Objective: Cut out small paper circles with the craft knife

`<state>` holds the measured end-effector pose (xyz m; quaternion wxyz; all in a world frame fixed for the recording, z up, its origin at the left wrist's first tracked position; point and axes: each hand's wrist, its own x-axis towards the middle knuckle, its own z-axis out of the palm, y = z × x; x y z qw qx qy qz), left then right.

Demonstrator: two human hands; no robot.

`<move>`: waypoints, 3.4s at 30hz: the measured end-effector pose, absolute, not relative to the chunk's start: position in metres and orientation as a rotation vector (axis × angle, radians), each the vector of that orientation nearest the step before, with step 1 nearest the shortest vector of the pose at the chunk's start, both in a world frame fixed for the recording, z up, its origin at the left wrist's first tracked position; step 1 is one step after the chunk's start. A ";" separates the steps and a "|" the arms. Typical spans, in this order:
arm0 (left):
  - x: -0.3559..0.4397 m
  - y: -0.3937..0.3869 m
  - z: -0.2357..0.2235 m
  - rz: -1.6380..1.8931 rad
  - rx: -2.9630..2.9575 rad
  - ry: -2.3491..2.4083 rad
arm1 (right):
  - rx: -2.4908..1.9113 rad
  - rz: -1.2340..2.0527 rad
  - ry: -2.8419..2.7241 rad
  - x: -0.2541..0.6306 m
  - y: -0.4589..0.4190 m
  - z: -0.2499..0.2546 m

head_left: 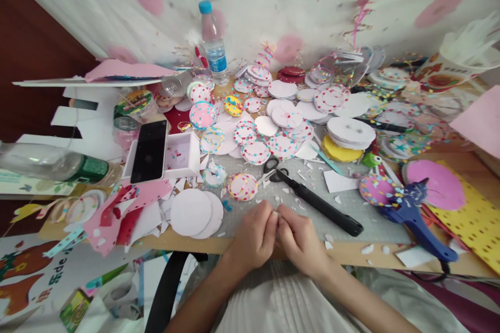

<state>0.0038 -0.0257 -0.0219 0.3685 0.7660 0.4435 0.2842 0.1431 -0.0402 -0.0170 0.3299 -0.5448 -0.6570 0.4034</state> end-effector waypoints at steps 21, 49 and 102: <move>-0.014 -0.025 -0.005 0.738 1.438 1.099 | -1.513 0.733 -2.053 0.191 -0.033 -0.006; -0.011 -0.024 -0.020 0.759 1.734 1.204 | -1.276 0.633 -1.926 0.181 -0.038 -0.010; -0.007 -0.015 -0.047 0.875 2.194 1.395 | -1.693 1.085 -1.719 0.180 -0.104 -0.020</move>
